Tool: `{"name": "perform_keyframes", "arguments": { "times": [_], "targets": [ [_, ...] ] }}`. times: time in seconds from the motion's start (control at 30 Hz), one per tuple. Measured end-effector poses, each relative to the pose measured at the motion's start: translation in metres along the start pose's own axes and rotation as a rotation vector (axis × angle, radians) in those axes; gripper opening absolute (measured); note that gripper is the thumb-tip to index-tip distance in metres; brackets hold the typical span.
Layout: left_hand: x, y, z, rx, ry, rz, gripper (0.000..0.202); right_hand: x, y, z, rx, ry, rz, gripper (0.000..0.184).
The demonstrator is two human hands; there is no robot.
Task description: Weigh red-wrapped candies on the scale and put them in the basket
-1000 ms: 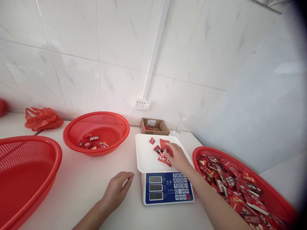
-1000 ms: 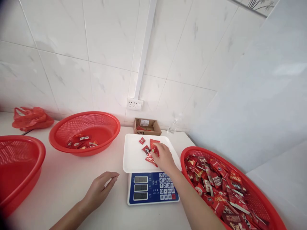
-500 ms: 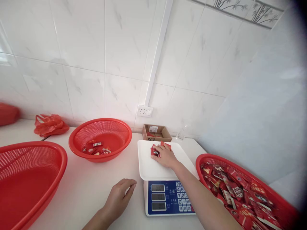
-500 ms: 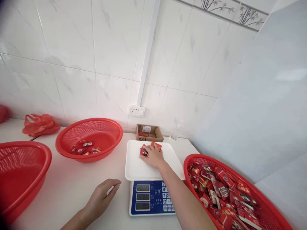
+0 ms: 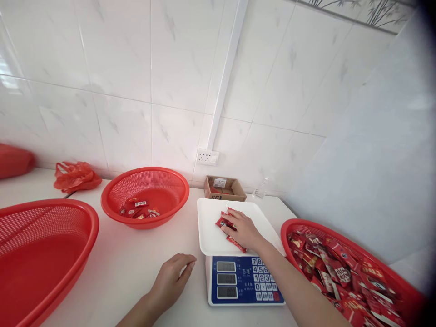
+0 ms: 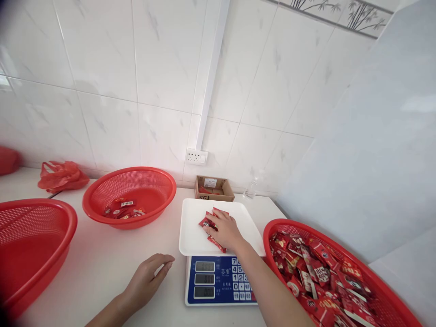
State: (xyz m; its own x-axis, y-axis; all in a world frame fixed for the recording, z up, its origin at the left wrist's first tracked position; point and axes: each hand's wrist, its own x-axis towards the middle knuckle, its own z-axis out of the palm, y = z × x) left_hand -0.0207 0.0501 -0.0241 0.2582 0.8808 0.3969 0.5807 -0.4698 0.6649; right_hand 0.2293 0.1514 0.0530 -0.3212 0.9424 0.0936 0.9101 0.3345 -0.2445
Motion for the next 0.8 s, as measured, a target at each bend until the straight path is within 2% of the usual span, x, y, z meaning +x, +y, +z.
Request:
{"name": "perform_keyframes", "arguments": {
  "times": [0.17,0.3,0.4,0.53,0.67,0.8],
  "targets": [
    [0.0,0.0,-0.002,-0.001,0.016,0.003,0.021,-0.031,0.011,-0.021,0.066,0.192,-0.021,0.05],
    [0.001,0.001,-0.003,0.007,0.046,0.016,0.021,-0.084,0.04,-0.034,0.107,0.33,0.13,0.051],
    [0.002,0.002,-0.003,0.027,0.061,0.039,0.02,-0.129,0.066,-0.031,0.032,0.277,0.334,0.056],
    [0.003,0.001,-0.001,0.064,0.058,0.03,0.02,-0.173,0.085,-0.015,-0.065,0.101,0.486,0.058],
    [0.005,-0.003,-0.001,0.13,0.085,0.032,0.019,-0.187,0.077,-0.009,-0.113,0.036,0.59,0.058],
    [0.013,-0.001,-0.013,0.246,0.148,0.049,0.023,-0.184,0.06,-0.016,-0.164,0.033,0.619,0.058]
  ]
}}
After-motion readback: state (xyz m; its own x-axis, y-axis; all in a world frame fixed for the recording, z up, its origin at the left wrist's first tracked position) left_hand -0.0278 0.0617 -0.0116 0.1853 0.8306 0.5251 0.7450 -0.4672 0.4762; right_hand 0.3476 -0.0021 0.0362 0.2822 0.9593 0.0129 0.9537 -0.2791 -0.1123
